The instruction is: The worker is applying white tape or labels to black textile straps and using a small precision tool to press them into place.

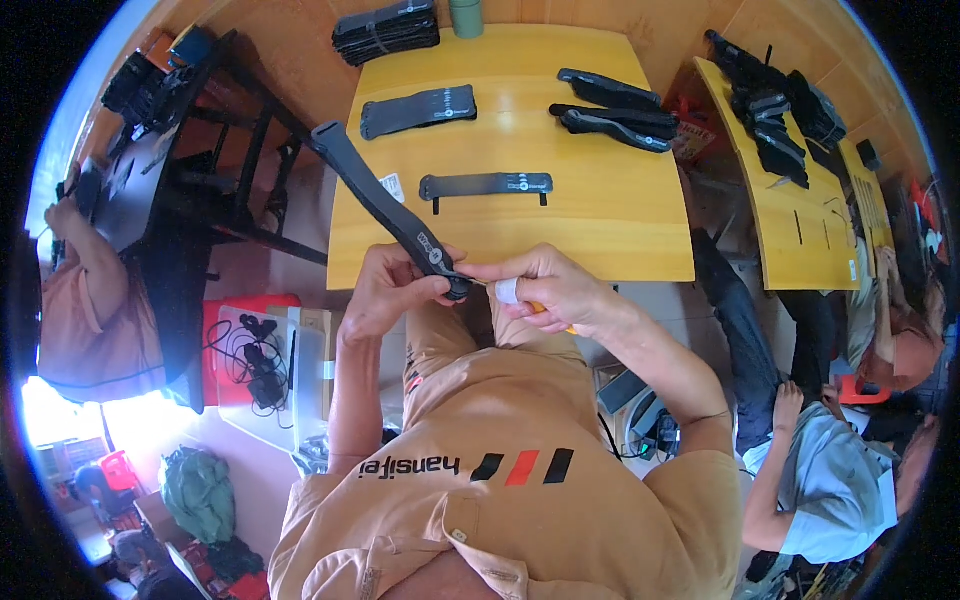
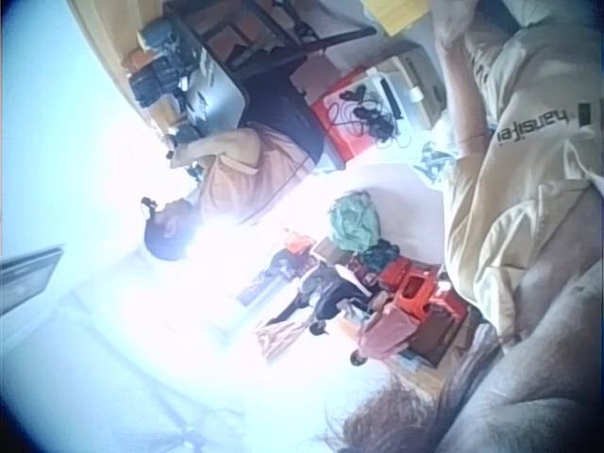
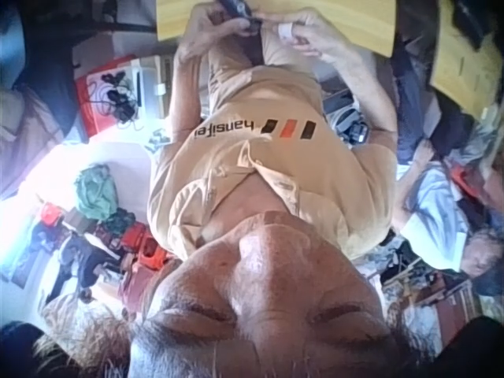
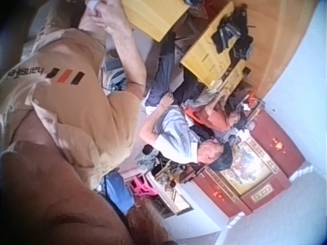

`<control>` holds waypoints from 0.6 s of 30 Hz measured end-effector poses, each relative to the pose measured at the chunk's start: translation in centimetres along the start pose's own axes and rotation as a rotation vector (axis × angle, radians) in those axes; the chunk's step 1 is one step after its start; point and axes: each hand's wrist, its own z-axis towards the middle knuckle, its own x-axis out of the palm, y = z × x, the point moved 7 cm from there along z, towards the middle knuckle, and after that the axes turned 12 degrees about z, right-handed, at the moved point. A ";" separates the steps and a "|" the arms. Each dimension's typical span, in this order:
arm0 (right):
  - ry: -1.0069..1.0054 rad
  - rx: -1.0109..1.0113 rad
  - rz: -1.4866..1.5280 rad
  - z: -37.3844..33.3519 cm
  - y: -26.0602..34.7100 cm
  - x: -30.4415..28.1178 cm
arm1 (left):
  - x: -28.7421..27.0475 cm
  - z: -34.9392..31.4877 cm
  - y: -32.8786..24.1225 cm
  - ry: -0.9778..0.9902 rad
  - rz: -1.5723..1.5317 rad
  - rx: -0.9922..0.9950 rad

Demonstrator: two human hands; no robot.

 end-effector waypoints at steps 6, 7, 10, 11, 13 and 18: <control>-0.057 -0.199 -0.024 0.4 -0.6 0.5 | -0.5 0.1 1.0 -0.119 -0.021 -0.047; -0.058 -0.203 -0.021 0.4 -0.7 0.2 | -0.4 0.3 1.2 -0.115 -0.018 -0.048; -0.185 -0.354 -0.200 -0.1 -0.1 -1.7 | -1.1 0.4 1.9 -0.255 -0.027 -0.098; -0.252 -0.516 -0.339 -0.3 0.7 -2.3 | -1.1 0.5 1.9 -0.230 -0.017 -0.115; -0.314 -0.672 -0.479 -0.9 1.8 -1.9 | -0.9 0.2 2.1 -0.210 -0.011 -0.133; -0.147 -0.482 -0.812 0.4 1.7 0.9 | 1.1 0.3 2.3 -0.006 0.012 -0.189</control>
